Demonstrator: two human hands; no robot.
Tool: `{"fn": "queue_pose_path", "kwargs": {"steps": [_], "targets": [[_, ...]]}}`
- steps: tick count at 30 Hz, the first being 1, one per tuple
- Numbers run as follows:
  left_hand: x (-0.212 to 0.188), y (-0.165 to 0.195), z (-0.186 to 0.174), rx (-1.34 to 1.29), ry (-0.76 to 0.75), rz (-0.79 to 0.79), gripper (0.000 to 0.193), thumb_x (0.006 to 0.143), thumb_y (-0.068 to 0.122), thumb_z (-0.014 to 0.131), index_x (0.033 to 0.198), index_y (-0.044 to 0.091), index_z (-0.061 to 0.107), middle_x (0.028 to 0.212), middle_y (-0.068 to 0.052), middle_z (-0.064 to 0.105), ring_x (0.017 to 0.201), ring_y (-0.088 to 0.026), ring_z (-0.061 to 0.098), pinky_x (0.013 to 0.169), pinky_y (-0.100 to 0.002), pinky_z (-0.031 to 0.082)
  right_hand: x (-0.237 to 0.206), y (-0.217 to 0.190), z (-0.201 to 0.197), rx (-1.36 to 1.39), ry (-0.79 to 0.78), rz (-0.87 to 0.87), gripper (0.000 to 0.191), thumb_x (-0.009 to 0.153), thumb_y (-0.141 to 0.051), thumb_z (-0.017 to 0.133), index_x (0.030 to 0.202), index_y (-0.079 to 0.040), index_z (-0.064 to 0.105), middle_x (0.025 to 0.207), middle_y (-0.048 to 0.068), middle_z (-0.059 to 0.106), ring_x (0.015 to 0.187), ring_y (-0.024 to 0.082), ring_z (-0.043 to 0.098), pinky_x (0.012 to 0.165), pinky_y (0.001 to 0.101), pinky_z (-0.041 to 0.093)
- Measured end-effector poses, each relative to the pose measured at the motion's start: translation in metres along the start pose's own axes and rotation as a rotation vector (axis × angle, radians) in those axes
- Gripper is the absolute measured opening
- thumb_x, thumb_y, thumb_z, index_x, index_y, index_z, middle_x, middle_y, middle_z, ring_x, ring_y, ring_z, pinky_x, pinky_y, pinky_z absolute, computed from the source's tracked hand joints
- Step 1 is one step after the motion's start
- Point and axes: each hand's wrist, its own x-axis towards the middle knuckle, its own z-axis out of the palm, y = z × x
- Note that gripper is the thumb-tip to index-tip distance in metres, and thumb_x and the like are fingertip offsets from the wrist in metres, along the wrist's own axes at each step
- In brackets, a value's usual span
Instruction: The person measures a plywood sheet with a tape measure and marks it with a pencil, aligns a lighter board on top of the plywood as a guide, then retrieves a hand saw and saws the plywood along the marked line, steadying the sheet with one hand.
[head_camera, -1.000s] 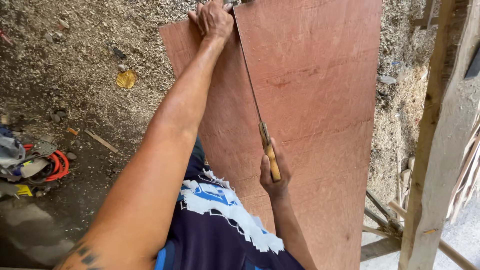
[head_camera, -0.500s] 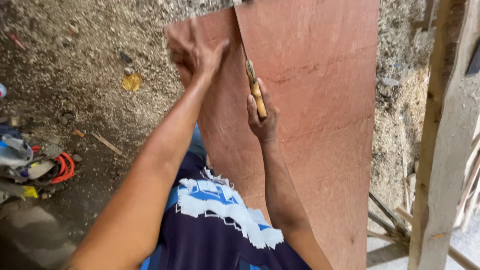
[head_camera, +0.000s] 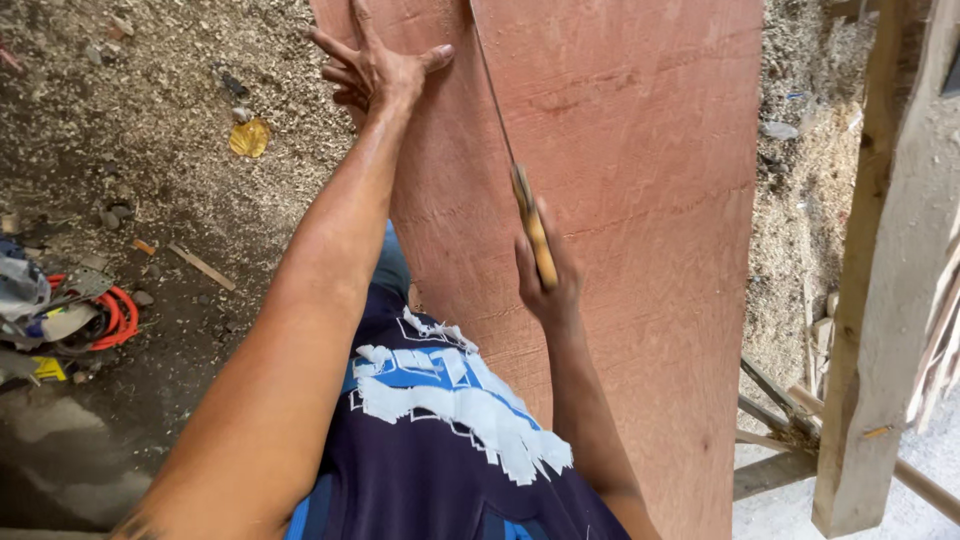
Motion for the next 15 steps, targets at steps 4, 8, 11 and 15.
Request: {"fn": "queue_pose_path", "kwargs": {"steps": [4, 8, 11, 15], "targets": [[-0.001, -0.004, 0.005, -0.070, -0.272, -0.103, 0.147, 0.044, 0.079, 0.096, 0.159, 0.048, 0.009, 0.165, -0.027, -0.016, 0.125, -0.035, 0.043, 0.086, -0.051, 0.049, -0.024, 0.017, -0.004, -0.015, 0.050, -0.045, 0.040, 0.108, -0.007, 0.062, 0.147, 0.000, 0.054, 0.135, 0.019, 0.068, 0.115, 0.029, 0.073, 0.095, 0.0373, 0.061], [-0.003, -0.009, 0.011, -0.017, -0.163, -0.033, 0.145, 0.043, 0.084, 0.093, 0.157, 0.045, 0.011, 0.164, -0.028, -0.013, 0.125, -0.038, 0.041, 0.084, -0.051, 0.048, 0.032, 0.056, 0.044, 0.006, 0.045, -0.027, 0.043, 0.107, -0.009, 0.065, 0.147, -0.002, 0.055, 0.131, 0.015, 0.071, 0.105, 0.021, 0.076, 0.083, 0.0334, 0.062], [-0.003, -0.008, 0.011, -0.027, -0.111, -0.032, 0.148, 0.042, 0.084, 0.095, 0.156, 0.046, 0.009, 0.161, -0.026, -0.011, 0.128, -0.042, 0.039, 0.085, -0.056, 0.047, 0.048, 0.058, 0.052, 0.002, -0.016, 0.223, 0.043, 0.104, -0.012, 0.069, 0.144, -0.005, 0.058, 0.122, 0.015, 0.076, 0.077, 0.021, 0.072, 0.070, 0.0338, 0.059], [0.000, -0.003, 0.010, -0.094, -0.236, -0.124, 0.151, 0.043, 0.080, 0.097, 0.158, 0.046, 0.004, 0.168, -0.025, -0.013, 0.131, -0.037, 0.044, 0.092, -0.054, 0.051, -0.005, 0.030, 0.011, -0.123, 0.023, -0.070, 0.042, 0.106, -0.006, 0.064, 0.146, -0.003, 0.054, 0.136, 0.019, 0.067, 0.114, 0.026, 0.073, 0.089, 0.0355, 0.060]]}}
